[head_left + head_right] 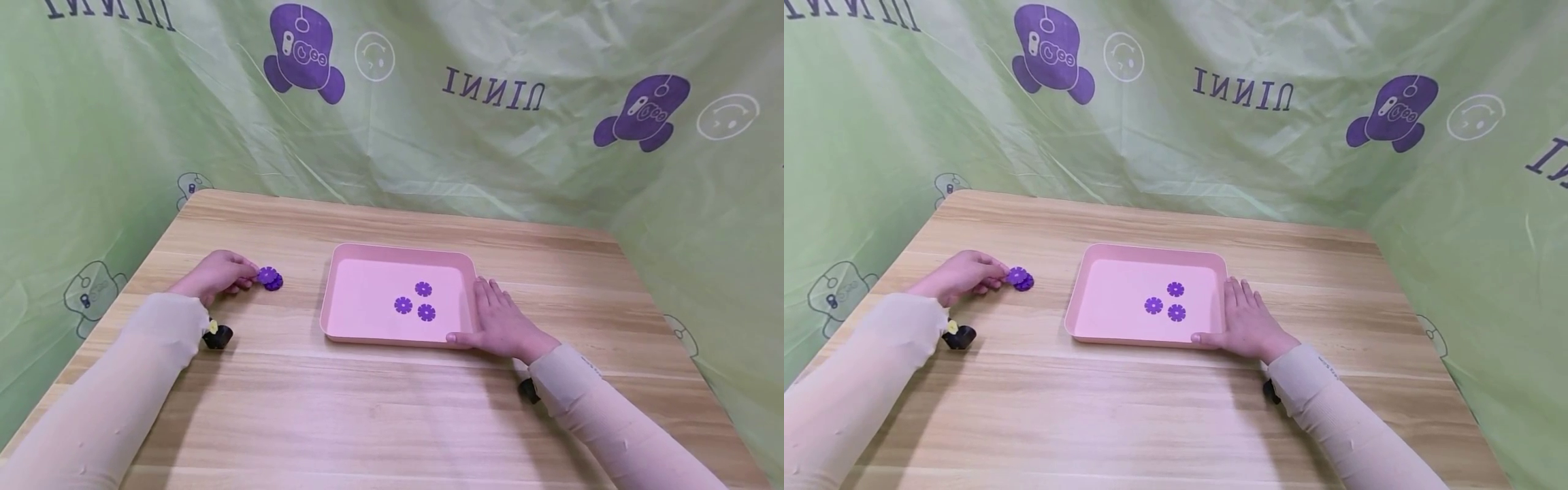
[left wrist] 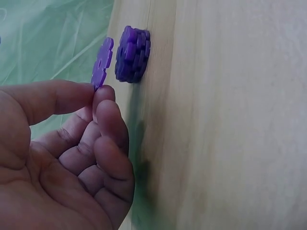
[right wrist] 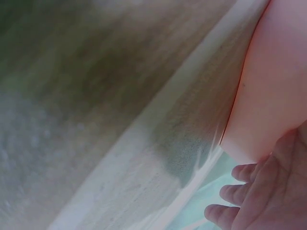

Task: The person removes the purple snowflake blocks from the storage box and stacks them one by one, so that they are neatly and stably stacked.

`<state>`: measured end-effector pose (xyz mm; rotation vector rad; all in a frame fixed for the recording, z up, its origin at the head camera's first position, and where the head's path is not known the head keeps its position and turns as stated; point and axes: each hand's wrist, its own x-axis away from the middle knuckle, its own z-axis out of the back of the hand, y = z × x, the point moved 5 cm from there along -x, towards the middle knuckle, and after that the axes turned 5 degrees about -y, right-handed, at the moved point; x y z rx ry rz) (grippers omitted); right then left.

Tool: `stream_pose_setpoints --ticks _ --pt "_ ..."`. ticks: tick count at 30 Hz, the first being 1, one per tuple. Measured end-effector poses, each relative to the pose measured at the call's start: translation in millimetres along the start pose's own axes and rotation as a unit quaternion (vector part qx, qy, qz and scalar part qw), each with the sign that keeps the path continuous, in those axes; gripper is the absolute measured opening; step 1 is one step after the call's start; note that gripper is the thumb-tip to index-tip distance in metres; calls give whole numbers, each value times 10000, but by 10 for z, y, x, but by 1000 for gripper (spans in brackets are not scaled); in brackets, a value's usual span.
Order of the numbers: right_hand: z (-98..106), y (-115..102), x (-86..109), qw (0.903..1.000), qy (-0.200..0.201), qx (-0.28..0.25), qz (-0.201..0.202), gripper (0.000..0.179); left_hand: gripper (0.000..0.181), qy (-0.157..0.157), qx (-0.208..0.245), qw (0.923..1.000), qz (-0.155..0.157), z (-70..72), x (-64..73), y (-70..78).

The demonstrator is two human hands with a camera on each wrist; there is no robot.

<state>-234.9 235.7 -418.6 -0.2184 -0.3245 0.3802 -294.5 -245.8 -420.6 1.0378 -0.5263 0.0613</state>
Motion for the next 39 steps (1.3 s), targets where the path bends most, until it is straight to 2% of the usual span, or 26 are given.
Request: stream_pose_setpoints --ticks 17,29,35,39 --pt "0 15 -14 10000 20 -74 -23 125 27 69 -267 9996 -18 -52 -16 33" --pt "7 9 -15 10000 -3 -79 -32 125 25 104 -498 9986 -165 -48 -28 23" --pt "-2 17 -16 9999 -48 -136 -63 125 31 52 -643 9975 -301 -68 -37 20" --pt "-12 23 -19 9998 -64 -180 -86 127 33 12 -577 9979 -296 -78 -22 13"
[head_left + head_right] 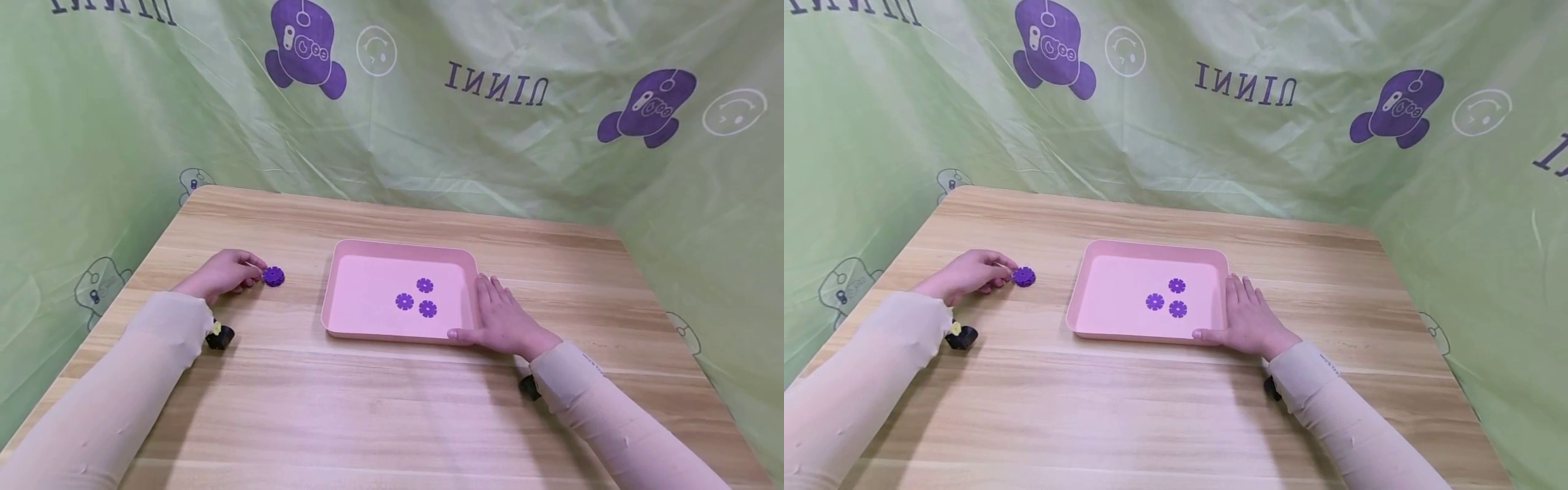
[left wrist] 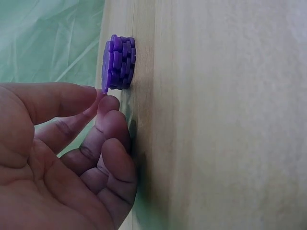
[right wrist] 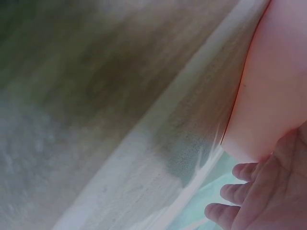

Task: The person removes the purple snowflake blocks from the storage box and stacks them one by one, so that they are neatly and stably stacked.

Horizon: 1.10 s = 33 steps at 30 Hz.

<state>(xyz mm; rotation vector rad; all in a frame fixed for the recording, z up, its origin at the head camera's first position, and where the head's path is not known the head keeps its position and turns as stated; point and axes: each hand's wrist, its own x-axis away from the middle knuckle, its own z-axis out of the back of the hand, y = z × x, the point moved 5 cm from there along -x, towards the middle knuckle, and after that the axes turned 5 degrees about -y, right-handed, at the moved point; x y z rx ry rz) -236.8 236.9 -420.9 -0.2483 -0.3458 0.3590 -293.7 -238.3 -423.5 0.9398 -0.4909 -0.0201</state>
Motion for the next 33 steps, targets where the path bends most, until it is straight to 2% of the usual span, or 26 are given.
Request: stream_pose_setpoints --ticks 13,26,30,33 --pt "-15 12 2 10000 73 -44 28 126 31 106 41 9999 4 -28 32 24" --pt "-8 12 -5 10000 57 -47 34 126 30 182 -145 9997 -85 -32 40 63" --pt "-7 12 -3 9999 84 -29 55 126 33 242 -187 9995 -117 -41 44 87" --pt "-6 9 1 9999 100 -28 67 126 41 279 -386 9987 -197 -55 37 108"
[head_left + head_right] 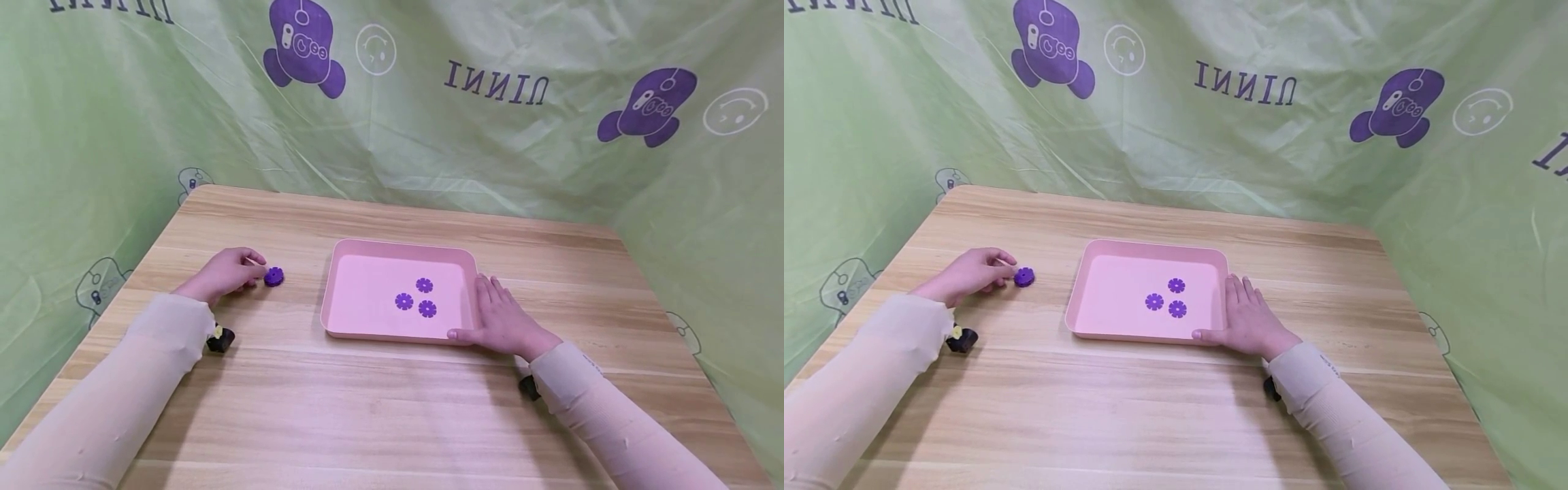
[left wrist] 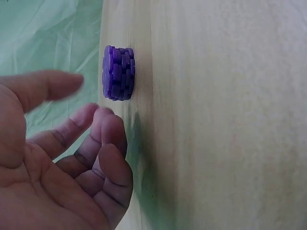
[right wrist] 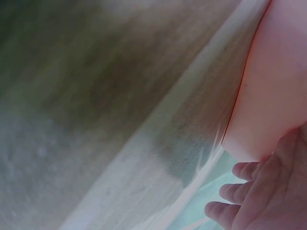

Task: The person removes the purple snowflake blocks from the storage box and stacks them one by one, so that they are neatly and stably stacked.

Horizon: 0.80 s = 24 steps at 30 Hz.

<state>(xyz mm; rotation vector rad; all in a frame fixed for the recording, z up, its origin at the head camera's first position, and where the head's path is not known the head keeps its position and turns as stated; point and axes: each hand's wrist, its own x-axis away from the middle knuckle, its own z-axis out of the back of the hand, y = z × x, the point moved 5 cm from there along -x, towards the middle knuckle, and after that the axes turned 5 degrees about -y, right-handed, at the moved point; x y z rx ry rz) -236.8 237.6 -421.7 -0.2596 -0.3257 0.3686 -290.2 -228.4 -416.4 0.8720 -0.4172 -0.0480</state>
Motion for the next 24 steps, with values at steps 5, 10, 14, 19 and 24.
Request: stream_pose_setpoints --ticks 5,10,14,19,24 --pt "2 -7 7 10000 -18 -17 -4 126 62 51 -987 9943 -401 -53 -19 89" --pt "6 -12 11 10000 -56 -45 -13 127 60 123 -2120 9739 -804 -145 -58 210" --pt "4 -19 12 10000 -57 -61 -9 127 49 143 -2648 9602 -877 -197 -65 271" --pt "1 -20 6 10000 -50 -63 7 127 37 107 -2921 9510 -1011 -233 -50 309" --pt "9 -17 10 10000 -20 -68 8 126 28 136 -2972 9488 -1056 -249 -45 321"
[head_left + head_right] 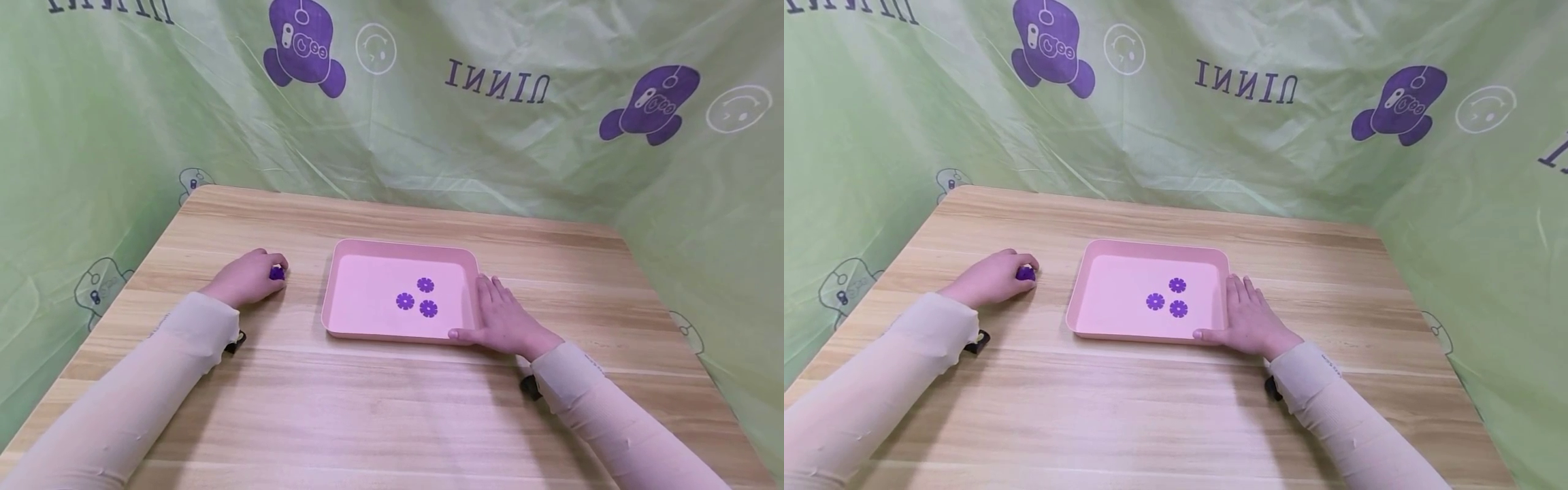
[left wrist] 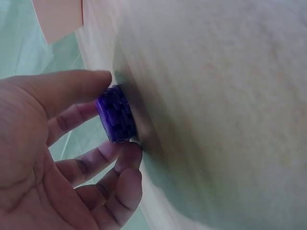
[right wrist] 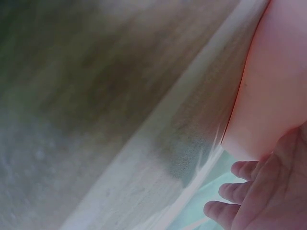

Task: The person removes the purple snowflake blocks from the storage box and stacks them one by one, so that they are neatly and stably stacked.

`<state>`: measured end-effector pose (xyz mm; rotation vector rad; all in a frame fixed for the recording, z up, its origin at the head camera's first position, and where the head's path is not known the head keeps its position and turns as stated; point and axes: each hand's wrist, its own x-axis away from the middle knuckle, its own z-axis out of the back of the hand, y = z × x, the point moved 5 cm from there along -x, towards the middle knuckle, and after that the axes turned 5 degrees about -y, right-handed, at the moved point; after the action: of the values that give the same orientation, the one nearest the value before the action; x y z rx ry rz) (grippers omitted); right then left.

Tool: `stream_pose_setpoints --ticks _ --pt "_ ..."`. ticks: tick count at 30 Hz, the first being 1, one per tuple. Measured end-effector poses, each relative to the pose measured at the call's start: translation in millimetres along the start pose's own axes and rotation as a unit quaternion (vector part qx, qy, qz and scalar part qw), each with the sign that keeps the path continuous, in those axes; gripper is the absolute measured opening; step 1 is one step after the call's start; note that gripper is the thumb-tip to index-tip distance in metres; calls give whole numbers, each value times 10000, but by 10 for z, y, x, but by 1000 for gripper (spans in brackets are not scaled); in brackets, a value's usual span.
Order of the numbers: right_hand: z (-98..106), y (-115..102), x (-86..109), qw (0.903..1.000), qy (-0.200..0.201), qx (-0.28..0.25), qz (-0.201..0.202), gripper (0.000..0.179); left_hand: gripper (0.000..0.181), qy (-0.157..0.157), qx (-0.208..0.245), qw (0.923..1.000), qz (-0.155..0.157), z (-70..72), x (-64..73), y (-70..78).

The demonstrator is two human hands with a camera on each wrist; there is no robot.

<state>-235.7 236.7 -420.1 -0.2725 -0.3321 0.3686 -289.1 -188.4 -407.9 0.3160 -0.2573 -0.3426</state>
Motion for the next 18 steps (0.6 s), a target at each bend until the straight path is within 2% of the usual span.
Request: stream_pose_setpoints --ticks 8,18 --pt "-4 -2 3 10000 8 29 32 126 24 18 72 9999 91 -12 7 7" --pt "-7 8 -7 10000 2 67 45 126 17 64 -30 10000 10 -6 -26 25"
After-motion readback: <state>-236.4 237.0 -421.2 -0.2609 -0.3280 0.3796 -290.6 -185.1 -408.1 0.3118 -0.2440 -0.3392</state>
